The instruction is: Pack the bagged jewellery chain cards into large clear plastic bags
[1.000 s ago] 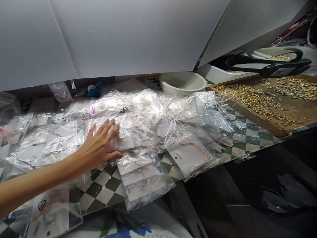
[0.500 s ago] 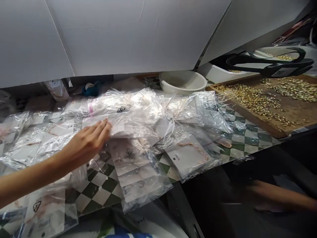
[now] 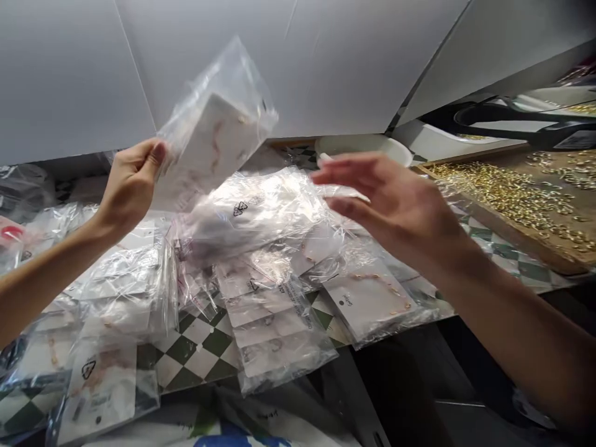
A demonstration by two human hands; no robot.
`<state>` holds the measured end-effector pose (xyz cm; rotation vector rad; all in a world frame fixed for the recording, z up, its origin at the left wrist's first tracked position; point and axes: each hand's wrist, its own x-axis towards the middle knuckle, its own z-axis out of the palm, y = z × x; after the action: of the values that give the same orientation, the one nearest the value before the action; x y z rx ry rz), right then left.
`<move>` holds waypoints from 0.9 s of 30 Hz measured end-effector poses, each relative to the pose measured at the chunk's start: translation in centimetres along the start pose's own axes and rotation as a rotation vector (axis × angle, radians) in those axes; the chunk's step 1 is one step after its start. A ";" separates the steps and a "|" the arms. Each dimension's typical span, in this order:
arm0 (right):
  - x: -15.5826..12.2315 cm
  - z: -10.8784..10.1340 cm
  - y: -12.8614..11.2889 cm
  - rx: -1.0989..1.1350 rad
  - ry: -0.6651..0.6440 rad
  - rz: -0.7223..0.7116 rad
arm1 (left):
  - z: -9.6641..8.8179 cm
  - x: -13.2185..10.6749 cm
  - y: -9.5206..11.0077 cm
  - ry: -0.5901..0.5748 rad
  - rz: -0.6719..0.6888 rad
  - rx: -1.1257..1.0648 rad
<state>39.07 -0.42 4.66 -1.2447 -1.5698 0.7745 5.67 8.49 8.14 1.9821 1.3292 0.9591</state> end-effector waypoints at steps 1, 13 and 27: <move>2.1 1.2 0.2 0.056 0.017 0.020 | 0.1 0.2 -0.1 0.047 0.012 -0.123; 6.0 -0.2 1.6 0.169 0.100 0.175 | -3.6 -3.7 1.9 -0.240 0.071 0.040; -1.0 12.7 1.7 -0.579 -0.753 -0.394 | -4.5 -14.3 -8.7 -0.638 0.258 0.779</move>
<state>27.78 0.14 -1.51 -1.0047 -2.7004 0.5654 -6.19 -1.56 0.47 2.7496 1.1596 -0.1947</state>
